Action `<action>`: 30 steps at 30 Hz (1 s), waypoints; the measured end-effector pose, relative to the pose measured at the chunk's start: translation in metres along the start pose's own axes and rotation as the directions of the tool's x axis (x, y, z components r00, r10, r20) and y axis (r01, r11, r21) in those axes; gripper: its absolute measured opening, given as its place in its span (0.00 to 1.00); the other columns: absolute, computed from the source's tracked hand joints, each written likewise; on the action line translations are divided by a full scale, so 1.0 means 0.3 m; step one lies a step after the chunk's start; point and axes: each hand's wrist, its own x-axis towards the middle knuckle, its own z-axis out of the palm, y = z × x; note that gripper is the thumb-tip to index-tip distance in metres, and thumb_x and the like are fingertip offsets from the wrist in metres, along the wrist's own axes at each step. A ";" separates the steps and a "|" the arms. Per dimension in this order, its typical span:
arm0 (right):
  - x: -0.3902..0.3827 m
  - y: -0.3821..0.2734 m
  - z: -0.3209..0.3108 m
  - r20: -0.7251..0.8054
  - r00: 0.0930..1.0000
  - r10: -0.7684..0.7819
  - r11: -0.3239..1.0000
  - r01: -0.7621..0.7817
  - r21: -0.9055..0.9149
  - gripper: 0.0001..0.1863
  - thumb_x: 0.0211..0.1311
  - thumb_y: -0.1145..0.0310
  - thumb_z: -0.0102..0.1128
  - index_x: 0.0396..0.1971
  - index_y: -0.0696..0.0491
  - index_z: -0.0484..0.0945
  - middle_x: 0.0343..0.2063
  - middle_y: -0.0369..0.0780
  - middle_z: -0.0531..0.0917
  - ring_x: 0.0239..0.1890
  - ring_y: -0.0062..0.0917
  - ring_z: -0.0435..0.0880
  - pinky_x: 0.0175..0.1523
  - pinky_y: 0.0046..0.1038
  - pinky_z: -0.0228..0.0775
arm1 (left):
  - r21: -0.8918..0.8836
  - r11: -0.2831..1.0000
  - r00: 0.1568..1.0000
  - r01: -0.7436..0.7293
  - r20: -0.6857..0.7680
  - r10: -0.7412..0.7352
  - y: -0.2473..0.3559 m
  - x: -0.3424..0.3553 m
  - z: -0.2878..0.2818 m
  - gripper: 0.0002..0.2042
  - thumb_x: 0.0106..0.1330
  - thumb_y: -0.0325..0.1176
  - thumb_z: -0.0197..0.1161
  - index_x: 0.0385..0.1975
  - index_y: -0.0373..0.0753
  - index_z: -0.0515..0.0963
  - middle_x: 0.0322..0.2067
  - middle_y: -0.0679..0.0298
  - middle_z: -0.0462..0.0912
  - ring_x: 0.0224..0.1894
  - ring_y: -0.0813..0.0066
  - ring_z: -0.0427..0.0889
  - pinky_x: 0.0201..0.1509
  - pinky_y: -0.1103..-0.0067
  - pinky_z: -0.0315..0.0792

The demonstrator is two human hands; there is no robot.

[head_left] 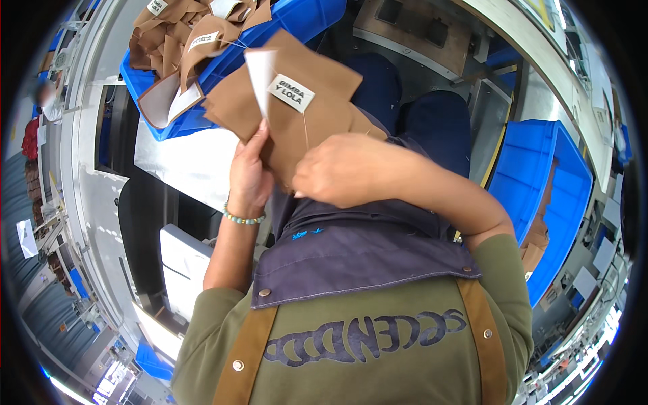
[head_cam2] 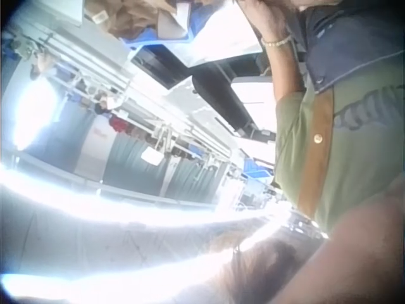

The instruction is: Inspecting and trimming threads from labeled leather components in a workshop.

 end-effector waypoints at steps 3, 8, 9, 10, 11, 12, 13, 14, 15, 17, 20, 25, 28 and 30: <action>0.068 0.019 0.084 0.150 0.988 0.035 0.990 -0.055 0.130 0.15 0.67 0.62 0.56 0.25 0.57 0.78 0.25 0.45 0.83 0.31 0.39 0.85 0.36 0.38 0.77 | -0.283 0.958 0.994 0.038 0.112 -0.007 -0.028 -0.037 0.020 0.21 0.77 0.40 0.50 0.63 0.34 0.66 0.58 0.60 0.76 0.60 0.69 0.75 0.66 0.72 0.68; 0.100 0.030 0.123 0.133 0.990 0.052 0.918 -0.099 0.383 0.18 0.70 0.60 0.53 0.24 0.57 0.79 0.24 0.47 0.83 0.31 0.44 0.83 0.39 0.42 0.75 | -0.189 0.982 0.996 0.024 0.088 -0.008 -0.024 -0.078 0.007 0.29 0.76 0.54 0.48 0.64 0.36 0.66 0.60 0.57 0.74 0.60 0.64 0.75 0.64 0.70 0.70; 0.102 0.029 0.123 0.142 0.988 0.056 0.885 -0.116 0.451 0.18 0.70 0.60 0.53 0.25 0.57 0.78 0.26 0.47 0.83 0.32 0.44 0.83 0.40 0.41 0.74 | 0.019 1.000 0.996 0.019 0.090 -0.021 -0.018 -0.085 0.006 0.30 0.75 0.57 0.49 0.64 0.36 0.65 0.61 0.56 0.73 0.61 0.63 0.75 0.64 0.69 0.70; 0.104 0.035 0.119 0.145 0.988 0.054 0.885 -0.114 0.451 0.18 0.70 0.60 0.53 0.25 0.57 0.78 0.26 0.47 0.83 0.32 0.44 0.83 0.40 0.41 0.74 | 0.011 1.000 0.985 -0.001 0.172 -0.001 -0.024 -0.081 -0.005 0.29 0.76 0.55 0.49 0.65 0.37 0.64 0.60 0.56 0.73 0.61 0.64 0.75 0.63 0.69 0.72; 0.107 0.048 0.114 0.143 0.988 0.052 0.857 -0.117 0.501 0.18 0.71 0.59 0.53 0.26 0.57 0.78 0.26 0.47 0.83 0.32 0.44 0.83 0.40 0.41 0.74 | 0.008 1.000 0.986 -0.003 0.169 0.002 -0.034 -0.081 -0.013 0.29 0.76 0.55 0.49 0.65 0.37 0.64 0.60 0.56 0.73 0.61 0.64 0.75 0.63 0.69 0.72; 0.109 0.055 0.109 0.140 0.989 0.050 0.827 -0.120 0.550 0.18 0.71 0.59 0.53 0.26 0.58 0.78 0.26 0.47 0.83 0.32 0.43 0.82 0.41 0.41 0.73 | 0.003 1.000 0.981 -0.031 0.193 0.030 -0.045 -0.081 -0.019 0.29 0.76 0.54 0.50 0.65 0.37 0.64 0.60 0.57 0.74 0.60 0.66 0.76 0.62 0.70 0.72; 0.110 0.058 0.102 0.143 0.989 0.047 0.828 -0.119 0.548 0.18 0.71 0.59 0.53 0.26 0.58 0.78 0.26 0.47 0.83 0.32 0.43 0.82 0.41 0.41 0.73 | -0.004 0.998 0.974 -0.059 0.218 0.059 -0.046 -0.078 -0.010 0.28 0.76 0.52 0.51 0.65 0.37 0.64 0.59 0.57 0.75 0.59 0.68 0.77 0.61 0.71 0.73; 0.112 0.061 0.094 0.207 0.976 0.065 0.799 -0.175 0.575 0.19 0.71 0.58 0.52 0.27 0.58 0.78 0.26 0.47 0.83 0.32 0.42 0.83 0.41 0.40 0.73 | 0.055 0.998 0.991 -0.012 0.131 0.004 -0.030 -0.074 0.014 0.23 0.75 0.44 0.54 0.63 0.37 0.66 0.56 0.59 0.77 0.55 0.71 0.78 0.58 0.74 0.74; 0.112 0.064 0.089 0.270 0.960 0.079 0.768 -0.231 0.598 0.19 0.71 0.58 0.52 0.27 0.59 0.78 0.26 0.48 0.82 0.33 0.41 0.83 0.42 0.38 0.73 | 0.053 0.999 0.992 -0.014 0.129 0.007 -0.036 -0.064 0.014 0.23 0.75 0.44 0.54 0.63 0.37 0.66 0.56 0.59 0.77 0.55 0.71 0.78 0.58 0.74 0.74; 0.098 0.079 0.085 0.282 0.959 0.026 0.676 -0.225 0.702 0.20 0.72 0.58 0.52 0.28 0.59 0.78 0.28 0.46 0.83 0.34 0.38 0.83 0.43 0.36 0.73 | 0.001 0.997 0.997 0.078 0.013 -0.078 -0.045 -0.056 0.007 0.19 0.75 0.37 0.57 0.60 0.37 0.70 0.53 0.62 0.79 0.51 0.73 0.80 0.56 0.76 0.75; 0.091 0.168 0.045 0.108 0.993 -0.043 0.485 -0.074 0.871 0.20 0.74 0.58 0.50 0.32 0.60 0.80 0.32 0.42 0.84 0.38 0.31 0.83 0.47 0.32 0.73 | -0.078 0.996 0.997 0.046 0.065 -0.041 -0.079 -0.053 -0.037 0.15 0.74 0.33 0.57 0.57 0.37 0.72 0.51 0.64 0.81 0.50 0.75 0.81 0.55 0.77 0.75; 0.171 0.337 -0.047 -0.211 0.945 0.249 0.589 0.025 0.808 0.20 0.76 0.56 0.47 0.42 0.58 0.81 0.40 0.38 0.84 0.45 0.23 0.80 0.55 0.27 0.70 | -0.035 0.994 0.990 0.107 0.098 -0.103 -0.066 -0.094 -0.007 0.14 0.73 0.32 0.59 0.54 0.33 0.77 0.50 0.64 0.83 0.51 0.77 0.80 0.57 0.77 0.73; 0.199 0.375 -0.020 0.035 0.966 0.256 0.740 -0.219 0.636 0.20 0.75 0.55 0.48 0.43 0.57 0.81 0.39 0.39 0.85 0.42 0.24 0.80 0.53 0.27 0.69 | -0.005 0.996 0.986 0.091 0.141 -0.089 -0.042 -0.108 0.014 0.13 0.73 0.31 0.60 0.53 0.33 0.77 0.49 0.63 0.83 0.51 0.77 0.81 0.56 0.78 0.73; 0.160 0.406 -0.037 0.135 0.944 0.301 0.796 -0.326 0.509 0.19 0.73 0.56 0.50 0.41 0.58 0.81 0.36 0.43 0.85 0.39 0.28 0.81 0.49 0.29 0.71 | 0.015 0.996 0.982 0.089 0.163 -0.091 -0.034 -0.109 0.013 0.13 0.73 0.31 0.60 0.53 0.33 0.78 0.49 0.63 0.83 0.51 0.77 0.81 0.56 0.78 0.73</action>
